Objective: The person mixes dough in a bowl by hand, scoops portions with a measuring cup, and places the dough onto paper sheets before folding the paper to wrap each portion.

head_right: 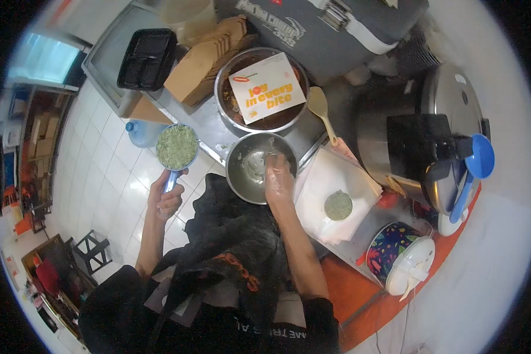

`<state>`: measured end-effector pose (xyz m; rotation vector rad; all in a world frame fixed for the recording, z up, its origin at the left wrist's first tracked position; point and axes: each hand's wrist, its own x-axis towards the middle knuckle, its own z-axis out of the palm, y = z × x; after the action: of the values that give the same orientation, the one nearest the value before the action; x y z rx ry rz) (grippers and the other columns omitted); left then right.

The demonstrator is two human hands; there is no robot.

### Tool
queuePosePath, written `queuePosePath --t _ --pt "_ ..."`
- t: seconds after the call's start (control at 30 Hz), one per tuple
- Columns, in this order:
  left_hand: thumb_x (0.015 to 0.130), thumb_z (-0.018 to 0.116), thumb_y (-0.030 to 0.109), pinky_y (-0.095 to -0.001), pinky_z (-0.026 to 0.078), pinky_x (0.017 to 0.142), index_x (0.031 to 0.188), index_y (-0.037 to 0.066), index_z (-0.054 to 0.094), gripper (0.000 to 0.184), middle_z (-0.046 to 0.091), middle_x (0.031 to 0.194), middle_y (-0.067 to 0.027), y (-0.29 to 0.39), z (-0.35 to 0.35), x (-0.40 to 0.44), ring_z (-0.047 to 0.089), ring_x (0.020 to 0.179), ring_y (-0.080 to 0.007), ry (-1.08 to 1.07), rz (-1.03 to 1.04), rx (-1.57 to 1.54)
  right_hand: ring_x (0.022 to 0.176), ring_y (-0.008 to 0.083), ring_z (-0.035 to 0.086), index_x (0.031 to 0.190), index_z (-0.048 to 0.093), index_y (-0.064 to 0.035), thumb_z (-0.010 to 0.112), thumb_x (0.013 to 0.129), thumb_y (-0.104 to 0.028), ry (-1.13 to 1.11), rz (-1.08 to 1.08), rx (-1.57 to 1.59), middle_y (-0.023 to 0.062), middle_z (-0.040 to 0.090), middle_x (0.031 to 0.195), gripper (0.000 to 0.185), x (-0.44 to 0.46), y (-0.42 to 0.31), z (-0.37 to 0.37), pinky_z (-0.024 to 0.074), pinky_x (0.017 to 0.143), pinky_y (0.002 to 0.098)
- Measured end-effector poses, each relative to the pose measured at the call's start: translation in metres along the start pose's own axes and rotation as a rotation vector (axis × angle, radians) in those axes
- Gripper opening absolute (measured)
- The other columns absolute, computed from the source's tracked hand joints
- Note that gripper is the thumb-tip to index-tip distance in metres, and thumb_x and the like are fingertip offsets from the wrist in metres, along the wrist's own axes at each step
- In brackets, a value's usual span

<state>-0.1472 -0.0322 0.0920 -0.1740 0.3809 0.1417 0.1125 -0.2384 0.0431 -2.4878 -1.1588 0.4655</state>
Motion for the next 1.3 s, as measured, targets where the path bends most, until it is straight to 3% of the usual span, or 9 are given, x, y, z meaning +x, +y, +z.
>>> queuePosePath --t 0.1,0.4,0.6,0.8,0.97,1.03,1.17,1.23,1.3 --pt "0.114 0.027 0.040 -0.0206 0.028 0.025 0.141 -0.002 0.044 0.053 0.043 0.060 -0.0074 -0.002 -0.008 -0.006 0.033 0.033 -0.0100 -0.012 0.008 -0.021 0.115 0.0438 0.063 0.127 0.061 -0.0031 0.063 0.091 -0.012 -0.102 0.199 0.114 0.0276 0.062 0.126 0.036 0.015 0.004 0.024 0.0504 0.094 0.0534" --pt "0.112 0.030 0.047 -0.0196 0.023 0.025 0.137 0.002 0.047 0.054 0.042 0.059 -0.0035 -0.006 -0.021 -0.010 0.031 0.032 -0.0075 0.050 -0.011 -0.013 0.103 0.0443 0.068 0.110 0.070 0.0006 0.070 0.082 -0.001 -0.065 0.001 0.315 0.0243 0.070 0.111 0.028 0.037 -0.040 0.029 0.0527 0.091 0.0487" --pt "0.112 0.030 0.047 -0.0208 0.023 0.025 0.135 0.003 0.048 0.053 0.041 0.057 -0.0021 -0.006 -0.013 -0.004 0.030 0.032 -0.0076 0.049 -0.023 0.044 0.102 0.0432 0.069 0.109 0.073 -0.0015 0.068 0.087 -0.013 -0.202 0.250 0.495 0.0250 0.072 0.106 0.025 0.034 -0.020 -0.006 0.0533 0.092 0.0483" --pt "0.112 0.031 0.048 -0.0210 0.024 0.025 0.133 0.004 0.050 0.052 0.039 0.056 -0.0005 -0.013 -0.007 0.016 0.030 0.032 -0.0068 0.121 -0.082 0.068 0.098 0.0450 0.070 0.106 0.076 -0.0011 0.068 0.088 -0.018 -0.538 -0.021 -0.192 0.0309 0.070 0.103 0.025 -0.006 0.025 0.041 0.0557 0.083 0.0522" --pt "0.112 0.027 0.049 -0.0195 0.027 0.024 0.140 0.004 0.043 0.055 0.041 0.058 -0.0032 -0.018 -0.010 0.022 0.037 0.032 -0.0065 0.108 -0.177 0.048 0.097 0.0428 0.071 0.108 0.073 0.0028 0.069 0.086 -0.011 -0.435 -0.055 0.166 0.0264 0.073 0.103 0.026 -0.007 0.014 -0.022 0.0569 0.085 0.0493" --pt "0.111 0.032 0.052 -0.0195 0.024 0.024 0.133 0.005 0.050 0.055 0.039 0.056 -0.0002 -0.022 -0.005 0.029 0.033 0.032 -0.0056 0.168 -0.233 0.133 0.094 0.0365 0.071 0.108 0.073 -0.0001 0.074 0.081 -0.009 -0.343 0.118 0.725 0.0204 0.073 0.104 0.028 -0.008 -0.002 -0.068 0.0569 0.081 0.0412" --pt "0.108 0.040 0.057 -0.0196 0.021 0.024 0.121 0.010 0.061 0.054 0.038 0.055 0.0028 -0.036 0.007 0.048 0.030 0.032 -0.0048 0.197 -0.392 0.247 0.103 0.0338 0.071 0.114 0.073 -0.0007 0.069 0.086 -0.007 -0.096 0.280 0.719 0.0175 0.073 0.112 0.029 -0.018 -0.078 -0.122 0.0561 0.095 0.0460" --pt "0.107 0.041 0.057 -0.0201 0.021 0.024 0.119 0.010 0.061 0.053 0.039 0.055 0.0027 -0.044 -0.006 0.056 0.030 0.032 -0.0048 0.156 -0.450 0.166 0.106 0.0362 0.070 0.117 0.073 -0.0046 0.070 0.082 0.000 0.210 -0.450 0.078 0.0150 0.073 0.113 0.035 -0.018 -0.088 -0.112 0.0550 0.095 0.0438" --pt "0.107 0.043 0.056 -0.0207 0.021 0.024 0.113 0.010 0.061 0.050 0.040 0.056 0.0027 -0.052 0.007 0.062 0.030 0.032 -0.0048 0.178 -0.410 0.214 0.110 0.0364 0.069 0.121 0.071 -0.0051 0.068 0.082 0.001 0.174 -0.454 0.070 0.0147 0.072 0.116 0.039 -0.019 -0.084 -0.096 0.0525 0.100 0.0462"
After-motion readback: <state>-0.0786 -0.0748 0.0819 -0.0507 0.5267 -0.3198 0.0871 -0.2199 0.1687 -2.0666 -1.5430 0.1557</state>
